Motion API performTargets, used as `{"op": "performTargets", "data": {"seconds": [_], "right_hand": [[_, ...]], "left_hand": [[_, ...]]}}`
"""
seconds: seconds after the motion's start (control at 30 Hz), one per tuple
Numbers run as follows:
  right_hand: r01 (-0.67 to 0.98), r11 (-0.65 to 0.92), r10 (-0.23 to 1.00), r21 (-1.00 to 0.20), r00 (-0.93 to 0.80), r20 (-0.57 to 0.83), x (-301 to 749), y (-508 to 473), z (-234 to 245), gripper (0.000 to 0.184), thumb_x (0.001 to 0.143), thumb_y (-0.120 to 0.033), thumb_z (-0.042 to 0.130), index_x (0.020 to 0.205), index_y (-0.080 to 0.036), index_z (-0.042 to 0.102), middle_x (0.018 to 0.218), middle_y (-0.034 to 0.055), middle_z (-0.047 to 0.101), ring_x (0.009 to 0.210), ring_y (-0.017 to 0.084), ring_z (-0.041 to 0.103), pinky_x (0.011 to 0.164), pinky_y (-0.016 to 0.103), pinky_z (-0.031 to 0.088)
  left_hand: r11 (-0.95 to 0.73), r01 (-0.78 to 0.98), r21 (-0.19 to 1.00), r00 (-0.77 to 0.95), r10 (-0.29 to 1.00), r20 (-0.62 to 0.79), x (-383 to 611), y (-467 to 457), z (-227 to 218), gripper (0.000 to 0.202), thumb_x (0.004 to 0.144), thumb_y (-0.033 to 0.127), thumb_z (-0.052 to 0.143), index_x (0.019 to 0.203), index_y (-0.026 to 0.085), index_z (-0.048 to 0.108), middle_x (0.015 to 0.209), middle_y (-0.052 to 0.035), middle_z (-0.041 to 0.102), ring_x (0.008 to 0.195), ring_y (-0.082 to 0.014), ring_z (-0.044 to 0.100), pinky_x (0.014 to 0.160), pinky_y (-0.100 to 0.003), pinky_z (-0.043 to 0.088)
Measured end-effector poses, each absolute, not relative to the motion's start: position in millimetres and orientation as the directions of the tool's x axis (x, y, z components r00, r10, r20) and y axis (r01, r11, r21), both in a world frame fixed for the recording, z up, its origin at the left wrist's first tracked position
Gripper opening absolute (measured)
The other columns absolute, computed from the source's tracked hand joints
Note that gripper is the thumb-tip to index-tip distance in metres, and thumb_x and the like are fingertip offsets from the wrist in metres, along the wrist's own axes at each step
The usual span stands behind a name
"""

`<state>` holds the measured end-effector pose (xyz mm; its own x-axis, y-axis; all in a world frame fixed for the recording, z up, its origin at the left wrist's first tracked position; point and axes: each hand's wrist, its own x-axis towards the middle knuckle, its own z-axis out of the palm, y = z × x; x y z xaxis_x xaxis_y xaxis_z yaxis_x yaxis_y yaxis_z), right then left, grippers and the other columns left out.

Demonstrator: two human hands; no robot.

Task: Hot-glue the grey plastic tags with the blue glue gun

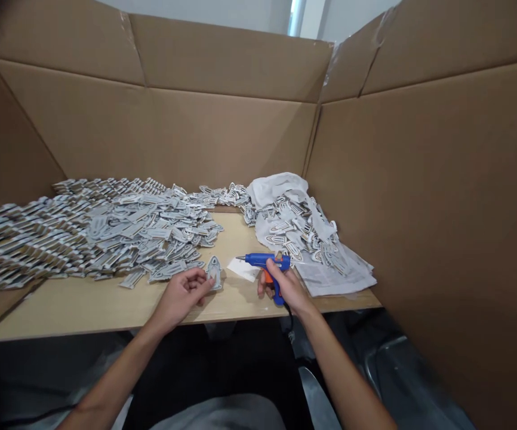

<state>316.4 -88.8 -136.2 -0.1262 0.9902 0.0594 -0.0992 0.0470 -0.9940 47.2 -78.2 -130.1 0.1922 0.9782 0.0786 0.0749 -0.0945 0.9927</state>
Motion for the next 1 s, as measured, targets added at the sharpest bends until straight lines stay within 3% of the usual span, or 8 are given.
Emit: {"op": "performTargets", "data": {"seconds": [0.2, 0.73, 0.83, 1.0], "right_hand": [[-0.094, 0.070, 0.994, -0.993, -0.074, 0.077, 315.3, -84.6, -138.0, 0.052, 0.091, -0.070, 0.063, 0.084, -0.019, 0.065, 0.065, 0.0061, 0.073, 0.049, 0.014, 0.061, 0.044, 0.023, 0.041], [0.031, 0.107, 0.985, -0.994, -0.143, 0.102, 312.7, -89.5, -132.6, 0.048, 0.091, -0.060, 0.071, 0.074, -0.015, 0.069, 0.063, 0.0076, 0.073, 0.046, 0.012, 0.056, 0.045, 0.023, 0.043], [0.002, 0.094, 0.988, -0.996, -0.120, 0.093, 312.4, -88.9, -132.3, 0.046, 0.088, -0.060, 0.075, 0.075, -0.015, 0.071, 0.065, 0.0074, 0.073, 0.047, 0.012, 0.057, 0.045, 0.023, 0.044], [-0.177, 0.066, 0.997, -0.982, -0.025, 0.072, 318.3, -84.9, -130.3, 0.053, 0.071, -0.067, 0.086, 0.089, -0.019, 0.073, 0.080, 0.0054, 0.074, 0.068, 0.016, 0.068, 0.060, 0.026, 0.054]], "left_hand": [[-0.098, 0.093, 0.991, 0.189, 0.979, 0.079, 47.2, -77.4, -128.3, 0.045, 0.075, 0.055, 0.082, 0.080, 0.014, 0.062, 0.066, 0.0014, 0.056, 0.056, -0.0081, 0.053, 0.051, -0.018, 0.046], [-0.115, 0.103, 0.988, 0.199, 0.976, 0.092, 47.5, -78.9, -127.0, 0.042, 0.079, 0.055, 0.079, 0.082, 0.015, 0.065, 0.067, 0.0001, 0.058, 0.055, -0.0095, 0.056, 0.051, -0.018, 0.048], [-0.113, 0.094, 0.989, 0.205, 0.974, 0.092, 47.6, -80.0, -124.9, 0.043, 0.077, 0.056, 0.080, 0.081, 0.015, 0.065, 0.067, -0.0001, 0.059, 0.054, -0.0098, 0.056, 0.051, -0.019, 0.047], [-0.099, 0.093, 0.991, 0.199, 0.977, 0.079, 47.5, -80.0, -123.9, 0.045, 0.076, 0.058, 0.080, 0.080, 0.016, 0.064, 0.065, 0.0005, 0.059, 0.053, -0.0099, 0.057, 0.051, -0.019, 0.047]]}}
